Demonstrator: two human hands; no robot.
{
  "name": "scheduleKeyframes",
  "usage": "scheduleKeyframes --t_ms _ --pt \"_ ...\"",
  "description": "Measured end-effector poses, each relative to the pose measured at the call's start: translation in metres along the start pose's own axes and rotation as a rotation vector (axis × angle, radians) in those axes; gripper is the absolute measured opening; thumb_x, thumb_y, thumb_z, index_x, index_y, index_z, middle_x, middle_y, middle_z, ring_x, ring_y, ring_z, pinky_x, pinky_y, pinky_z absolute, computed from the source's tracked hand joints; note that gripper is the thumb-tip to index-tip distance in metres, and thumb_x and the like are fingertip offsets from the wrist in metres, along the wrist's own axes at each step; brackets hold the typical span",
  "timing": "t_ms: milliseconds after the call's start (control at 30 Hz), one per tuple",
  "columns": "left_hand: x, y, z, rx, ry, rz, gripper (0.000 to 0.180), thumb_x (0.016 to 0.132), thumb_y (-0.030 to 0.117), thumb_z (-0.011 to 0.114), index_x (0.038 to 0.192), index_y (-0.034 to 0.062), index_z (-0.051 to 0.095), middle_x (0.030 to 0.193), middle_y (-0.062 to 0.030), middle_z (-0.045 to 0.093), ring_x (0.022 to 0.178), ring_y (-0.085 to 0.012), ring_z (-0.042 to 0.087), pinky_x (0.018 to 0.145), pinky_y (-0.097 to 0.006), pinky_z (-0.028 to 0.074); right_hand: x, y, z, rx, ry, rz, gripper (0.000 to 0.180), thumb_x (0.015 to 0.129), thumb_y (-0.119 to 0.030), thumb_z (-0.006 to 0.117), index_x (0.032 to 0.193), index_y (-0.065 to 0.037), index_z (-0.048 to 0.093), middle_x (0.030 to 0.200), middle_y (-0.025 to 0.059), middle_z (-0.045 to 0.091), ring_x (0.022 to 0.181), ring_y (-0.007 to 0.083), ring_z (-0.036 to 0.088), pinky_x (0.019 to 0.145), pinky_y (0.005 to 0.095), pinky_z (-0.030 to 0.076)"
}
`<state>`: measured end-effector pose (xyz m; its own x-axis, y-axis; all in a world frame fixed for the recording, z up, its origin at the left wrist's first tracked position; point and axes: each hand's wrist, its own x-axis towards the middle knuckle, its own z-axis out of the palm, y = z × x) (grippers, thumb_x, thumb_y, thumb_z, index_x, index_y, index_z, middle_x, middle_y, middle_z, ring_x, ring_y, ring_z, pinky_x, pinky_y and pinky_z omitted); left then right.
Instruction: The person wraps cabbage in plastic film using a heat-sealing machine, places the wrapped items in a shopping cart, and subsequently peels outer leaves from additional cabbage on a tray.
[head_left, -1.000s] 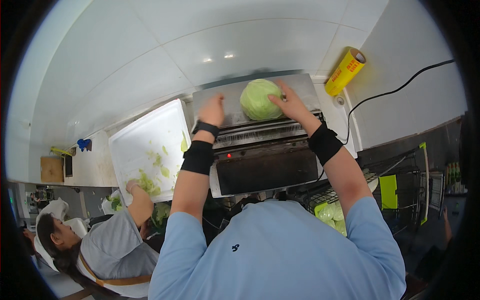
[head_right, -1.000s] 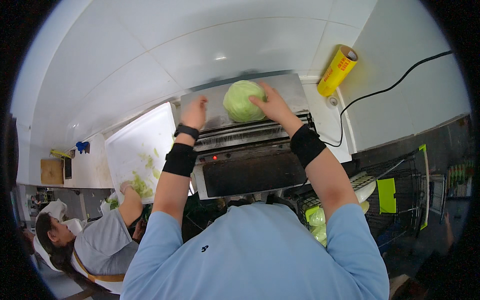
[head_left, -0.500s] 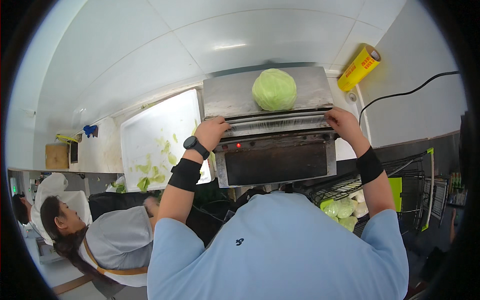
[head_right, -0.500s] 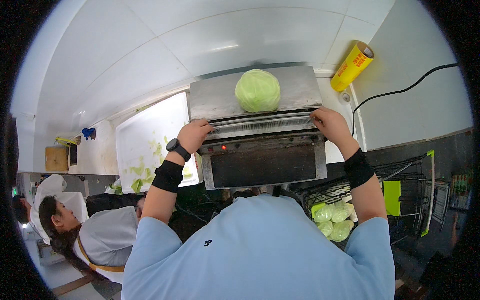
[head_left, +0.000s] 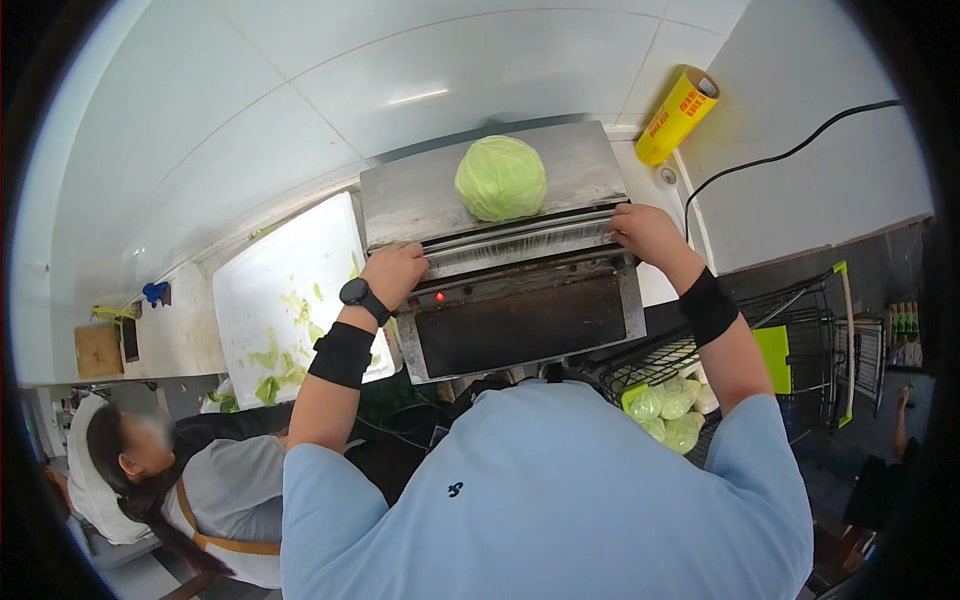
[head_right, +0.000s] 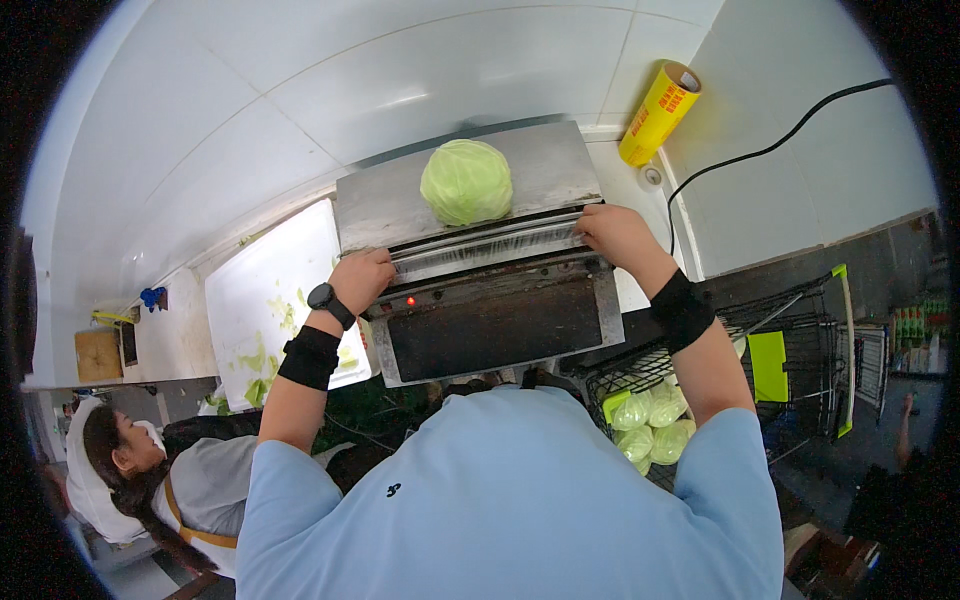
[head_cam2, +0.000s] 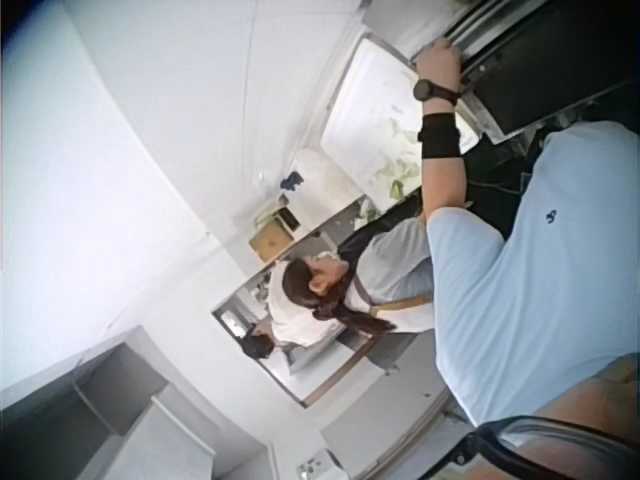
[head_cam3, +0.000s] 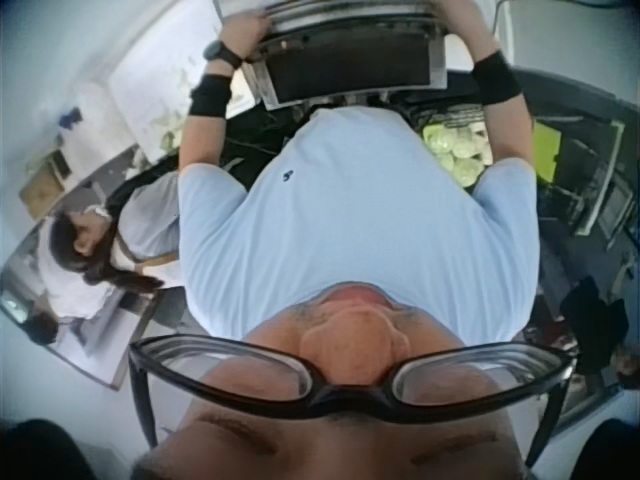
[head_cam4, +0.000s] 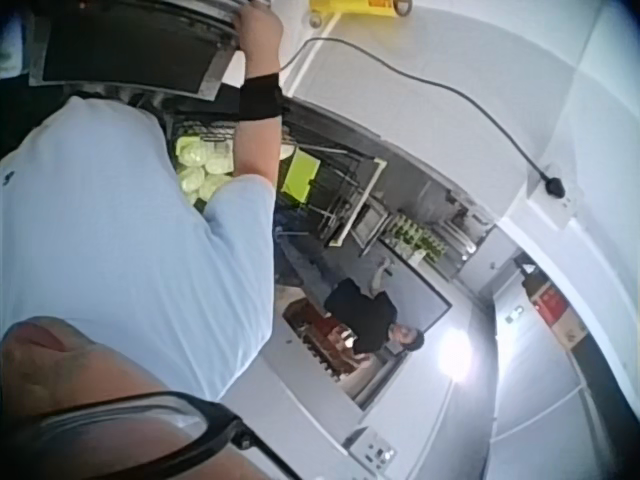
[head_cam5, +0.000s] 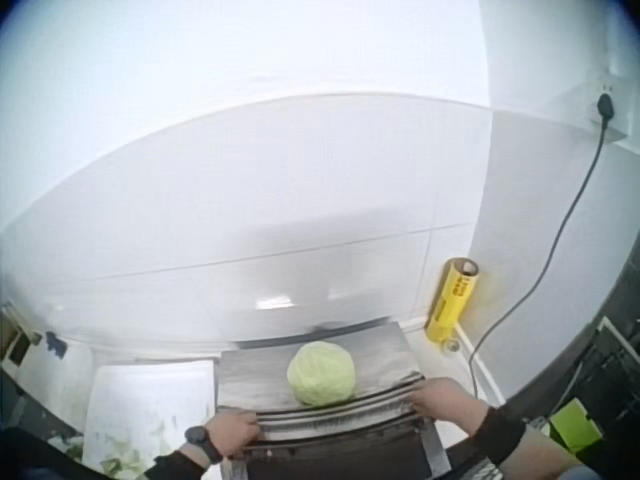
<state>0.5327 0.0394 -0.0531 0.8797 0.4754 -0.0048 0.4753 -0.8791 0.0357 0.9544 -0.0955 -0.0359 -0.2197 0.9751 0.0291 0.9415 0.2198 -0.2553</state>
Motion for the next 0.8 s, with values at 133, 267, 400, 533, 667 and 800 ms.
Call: scheduleKeyframes --t_ms 133,267,400,533,667,800 --pt "-0.004 0.001 -0.002 -0.163 0.067 -0.069 0.002 0.076 0.006 0.062 0.075 0.0072 0.062 0.085 -0.0088 0.058 0.08 -0.0299 0.063 0.069 -0.04 0.053 0.003 0.01 0.006 -0.113 -0.087 0.007 0.011 0.08 -0.013 0.066 0.089 -0.011 0.072 0.088 0.007 0.063 0.087 0.0292 0.063 0.076 0.041 0.052" --pt "-0.008 0.001 -0.002 -0.335 0.104 -0.168 0.006 0.078 0.004 0.061 0.082 0.0055 0.058 0.087 -0.011 0.057 0.08 -0.0336 0.062 0.069 -0.042 0.052 0.004 0.012 0.005 -0.013 -0.114 -0.016 0.01 0.08 -0.015 0.067 0.087 -0.01 0.072 0.088 0.0076 0.064 0.085 0.0299 0.063 0.075 0.0416 0.052" --pt "-0.009 -0.001 0.001 -0.384 0.13 -0.168 0.007 0.078 0.003 0.06 0.085 0.0045 0.057 0.089 -0.0119 0.058 0.08 -0.0353 0.061 0.069 -0.043 0.051 0.005 0.016 0.013 0.021 -0.107 0.01 0.011 0.081 -0.017 0.067 0.085 -0.008 0.072 0.086 0.0085 0.064 0.084 0.0307 0.063 0.074 0.0419 0.051" --pt "-0.009 -0.004 0.007 -0.432 0.178 -0.228 0.009 0.078 0.002 0.059 0.087 0.0036 0.057 0.086 -0.0128 0.06 0.077 -0.0355 0.061 0.068 -0.041 0.051 0.007 0.015 0.017 0.026 -0.132 0.031 0.01 0.083 -0.014 0.065 0.087 -0.004 0.066 0.091 0.0101 0.063 0.084 0.0332 0.062 0.075 0.0431 0.05" --pt "-0.009 -0.001 0.012 -0.586 0.203 -0.355 0.013 0.078 0.003 0.062 0.089 0.0026 0.057 0.08 -0.0124 0.061 0.074 -0.0319 0.061 0.067 -0.038 0.051 0.004 0.016 0.023 0.185 0.098 0.05 0.01 0.085 -0.009 0.062 0.092 -0.002 0.059 0.092 0.0127 0.062 0.083 0.0352 0.061 0.074 0.0416 0.05" --pt "-0.004 0.007 0.015 -0.829 0.274 -0.54 0.014 0.078 0.004 0.067 0.09 0.0014 0.061 0.077 -0.0102 0.061 0.071 -0.026 0.062 0.066 -0.036 0.05 -0.003 0.021 0.041 0.515 0.228 0.168 0.011 0.088 -0.005 0.06 0.096 0.0 0.055 0.091 0.0158 0.061 0.083 0.0366 0.06 0.075 0.0379 0.05"
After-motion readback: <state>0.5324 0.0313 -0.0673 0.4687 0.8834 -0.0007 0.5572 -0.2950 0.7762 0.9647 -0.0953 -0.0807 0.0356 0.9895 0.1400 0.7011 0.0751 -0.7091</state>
